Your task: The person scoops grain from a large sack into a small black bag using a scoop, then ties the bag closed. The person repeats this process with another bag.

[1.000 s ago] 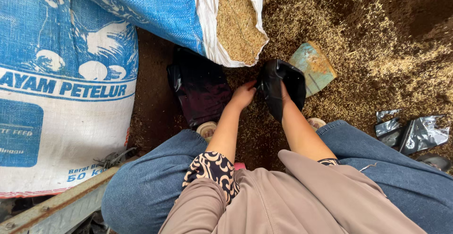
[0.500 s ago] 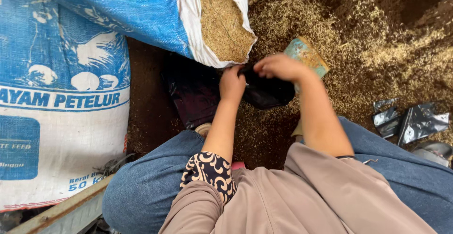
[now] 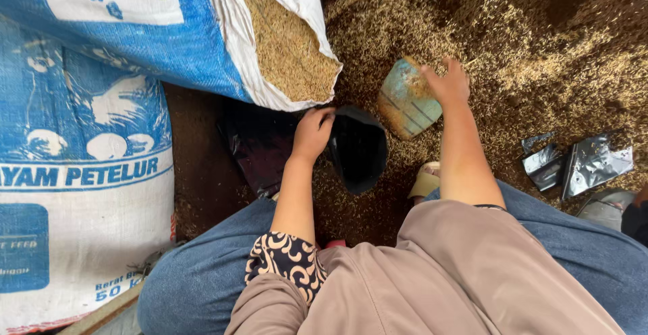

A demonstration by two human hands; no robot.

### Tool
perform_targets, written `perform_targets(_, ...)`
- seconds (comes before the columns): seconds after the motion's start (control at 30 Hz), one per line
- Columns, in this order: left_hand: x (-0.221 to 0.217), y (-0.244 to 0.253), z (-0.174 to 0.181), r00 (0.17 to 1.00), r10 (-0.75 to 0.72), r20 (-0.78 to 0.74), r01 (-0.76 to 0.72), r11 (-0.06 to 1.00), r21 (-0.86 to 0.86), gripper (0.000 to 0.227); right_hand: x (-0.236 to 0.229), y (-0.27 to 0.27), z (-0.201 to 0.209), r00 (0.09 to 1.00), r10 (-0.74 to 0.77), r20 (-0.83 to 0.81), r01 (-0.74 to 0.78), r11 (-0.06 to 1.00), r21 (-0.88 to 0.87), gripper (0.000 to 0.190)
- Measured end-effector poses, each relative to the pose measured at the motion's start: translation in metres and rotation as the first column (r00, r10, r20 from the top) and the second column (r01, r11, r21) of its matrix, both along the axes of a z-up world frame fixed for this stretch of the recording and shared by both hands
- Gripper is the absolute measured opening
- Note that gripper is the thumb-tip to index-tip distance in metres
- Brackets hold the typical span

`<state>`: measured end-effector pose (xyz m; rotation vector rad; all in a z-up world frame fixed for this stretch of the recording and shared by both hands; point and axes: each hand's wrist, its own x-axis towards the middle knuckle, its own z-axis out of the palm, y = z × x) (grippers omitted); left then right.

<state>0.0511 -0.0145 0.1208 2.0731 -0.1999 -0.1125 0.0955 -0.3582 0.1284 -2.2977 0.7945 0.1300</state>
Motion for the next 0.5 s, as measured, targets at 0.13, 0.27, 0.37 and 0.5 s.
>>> perform_targets(0.13, 0.006, 0.014, -0.026, 0.979, 0.022, -0.200, -0.054, 0.987, -0.154, 0.031, -0.017, -0.032, -0.051, 0.959, 0.056, -0.279, -0.021, 0.992, 0.128, 0.103)
perform_targets(0.27, 0.015, 0.017, -0.039, 0.926, 0.009, -0.378, -0.113, 0.961, -0.254, 0.033, -0.015, -0.042, -0.070, 0.924, 0.165, -0.344, -0.102, 0.976, 0.194, 0.110)
perform_targets(0.37, 0.026, 0.010, -0.033, 0.950, -0.069, -0.303, 0.027, 0.990, -0.141, 0.035, -0.006, -0.036, -0.067, 0.861, 0.325, -0.391, -0.234, 0.936, 0.262, 0.102)
perform_targets(0.5, 0.034, -0.001, -0.004, 0.961, -0.148, -0.233, 0.147, 0.989, -0.019, 0.037, -0.002, -0.021, -0.063, 0.889, 0.296, -0.350, -0.188, 0.932, 0.311, 0.115)
